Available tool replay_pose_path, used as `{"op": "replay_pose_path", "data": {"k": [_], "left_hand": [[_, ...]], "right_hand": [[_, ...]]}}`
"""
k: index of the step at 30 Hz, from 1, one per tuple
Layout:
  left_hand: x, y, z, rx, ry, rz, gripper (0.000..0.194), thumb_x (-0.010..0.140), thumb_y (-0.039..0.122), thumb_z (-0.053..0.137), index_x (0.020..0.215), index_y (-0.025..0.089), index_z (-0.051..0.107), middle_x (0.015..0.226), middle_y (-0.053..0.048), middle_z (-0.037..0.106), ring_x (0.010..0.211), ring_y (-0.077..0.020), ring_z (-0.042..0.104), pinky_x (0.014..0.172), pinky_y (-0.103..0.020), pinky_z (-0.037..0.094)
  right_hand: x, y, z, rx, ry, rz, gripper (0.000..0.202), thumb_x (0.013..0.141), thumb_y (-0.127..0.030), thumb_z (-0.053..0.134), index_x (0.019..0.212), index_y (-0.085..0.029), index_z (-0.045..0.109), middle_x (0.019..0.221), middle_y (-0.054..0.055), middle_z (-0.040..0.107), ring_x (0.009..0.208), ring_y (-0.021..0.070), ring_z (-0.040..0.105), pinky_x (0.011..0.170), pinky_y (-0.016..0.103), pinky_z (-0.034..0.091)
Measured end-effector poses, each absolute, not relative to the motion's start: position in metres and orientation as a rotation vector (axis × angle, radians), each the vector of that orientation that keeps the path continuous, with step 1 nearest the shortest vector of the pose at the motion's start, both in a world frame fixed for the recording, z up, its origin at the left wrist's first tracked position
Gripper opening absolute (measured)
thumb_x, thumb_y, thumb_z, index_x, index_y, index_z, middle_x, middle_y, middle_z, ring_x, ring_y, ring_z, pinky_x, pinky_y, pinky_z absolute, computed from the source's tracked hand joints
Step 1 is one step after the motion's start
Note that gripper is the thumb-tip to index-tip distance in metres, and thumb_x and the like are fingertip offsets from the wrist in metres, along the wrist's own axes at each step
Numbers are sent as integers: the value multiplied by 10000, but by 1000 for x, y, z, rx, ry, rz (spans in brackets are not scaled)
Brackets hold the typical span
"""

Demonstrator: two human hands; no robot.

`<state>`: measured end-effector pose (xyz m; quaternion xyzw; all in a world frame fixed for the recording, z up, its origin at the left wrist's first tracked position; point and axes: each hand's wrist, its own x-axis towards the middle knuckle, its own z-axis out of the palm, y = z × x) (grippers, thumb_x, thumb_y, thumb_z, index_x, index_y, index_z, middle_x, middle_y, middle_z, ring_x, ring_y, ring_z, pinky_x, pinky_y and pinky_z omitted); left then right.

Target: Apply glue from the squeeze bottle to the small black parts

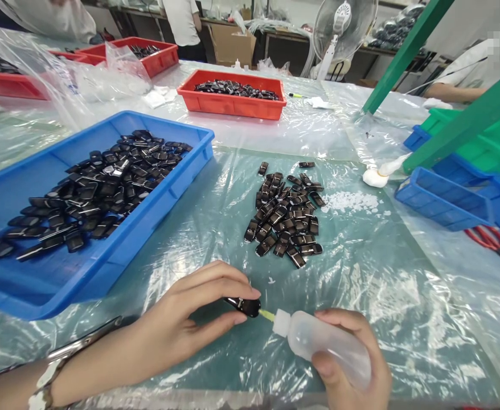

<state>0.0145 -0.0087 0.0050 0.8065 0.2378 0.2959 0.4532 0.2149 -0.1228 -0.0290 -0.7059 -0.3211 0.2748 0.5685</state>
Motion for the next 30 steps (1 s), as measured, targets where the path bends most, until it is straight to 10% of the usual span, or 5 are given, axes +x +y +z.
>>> {"op": "replay_pose_path", "data": {"k": [30], "left_hand": [[12,-10,4,2010,588,717,249,958,96,604,1186,189,639,1113,-36,631,1049,-140,597,914,-221,478]], "right_hand": [[207,-119,-26,-1657,-652,580,561,558,-723,806,850,-284,616,891,21,567,797,223,526,562,282,364]]}}
